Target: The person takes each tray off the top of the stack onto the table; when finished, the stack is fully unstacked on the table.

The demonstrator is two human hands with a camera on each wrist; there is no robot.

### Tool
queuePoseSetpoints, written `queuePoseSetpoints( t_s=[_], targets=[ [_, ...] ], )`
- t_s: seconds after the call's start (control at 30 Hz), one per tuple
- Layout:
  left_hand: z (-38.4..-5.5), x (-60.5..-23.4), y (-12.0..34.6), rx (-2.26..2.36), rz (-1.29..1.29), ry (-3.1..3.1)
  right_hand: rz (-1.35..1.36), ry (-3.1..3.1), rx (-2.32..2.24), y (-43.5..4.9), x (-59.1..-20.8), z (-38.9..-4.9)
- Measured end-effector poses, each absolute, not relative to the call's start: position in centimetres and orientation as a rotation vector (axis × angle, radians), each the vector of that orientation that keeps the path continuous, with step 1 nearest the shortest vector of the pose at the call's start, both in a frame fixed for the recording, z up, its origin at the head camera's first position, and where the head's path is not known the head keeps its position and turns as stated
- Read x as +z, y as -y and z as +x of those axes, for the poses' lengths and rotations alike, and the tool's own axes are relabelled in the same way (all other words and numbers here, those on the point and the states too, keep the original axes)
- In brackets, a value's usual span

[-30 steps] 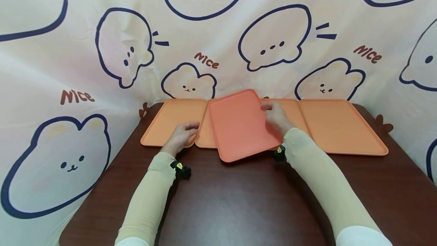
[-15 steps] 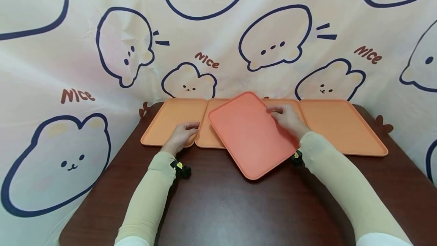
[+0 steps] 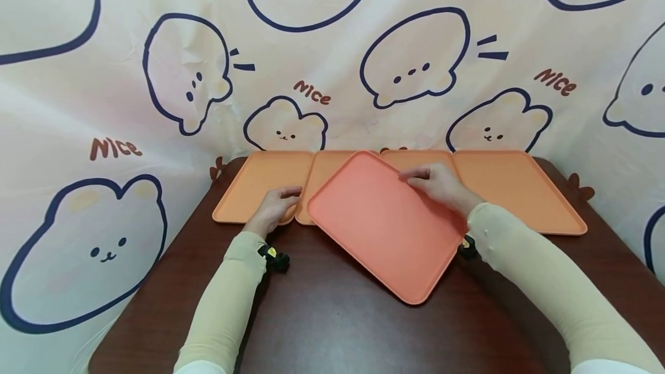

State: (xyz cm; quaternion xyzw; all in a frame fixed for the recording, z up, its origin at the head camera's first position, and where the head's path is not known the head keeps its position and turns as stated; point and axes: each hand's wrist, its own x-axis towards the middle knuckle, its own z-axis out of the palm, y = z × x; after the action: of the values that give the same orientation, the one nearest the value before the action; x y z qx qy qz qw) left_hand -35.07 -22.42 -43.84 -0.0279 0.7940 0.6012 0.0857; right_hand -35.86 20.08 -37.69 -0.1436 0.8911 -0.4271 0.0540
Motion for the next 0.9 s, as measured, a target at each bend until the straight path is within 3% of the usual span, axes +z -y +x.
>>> queuePoseSetpoints(
  t_s=[0.9],
  targets=[
    [-35.1,-43.6,22.4,1.772,-0.066,-2.360,-1.101,-2.466,-0.956,-18.7,-36.2,-33.1]
  ],
)
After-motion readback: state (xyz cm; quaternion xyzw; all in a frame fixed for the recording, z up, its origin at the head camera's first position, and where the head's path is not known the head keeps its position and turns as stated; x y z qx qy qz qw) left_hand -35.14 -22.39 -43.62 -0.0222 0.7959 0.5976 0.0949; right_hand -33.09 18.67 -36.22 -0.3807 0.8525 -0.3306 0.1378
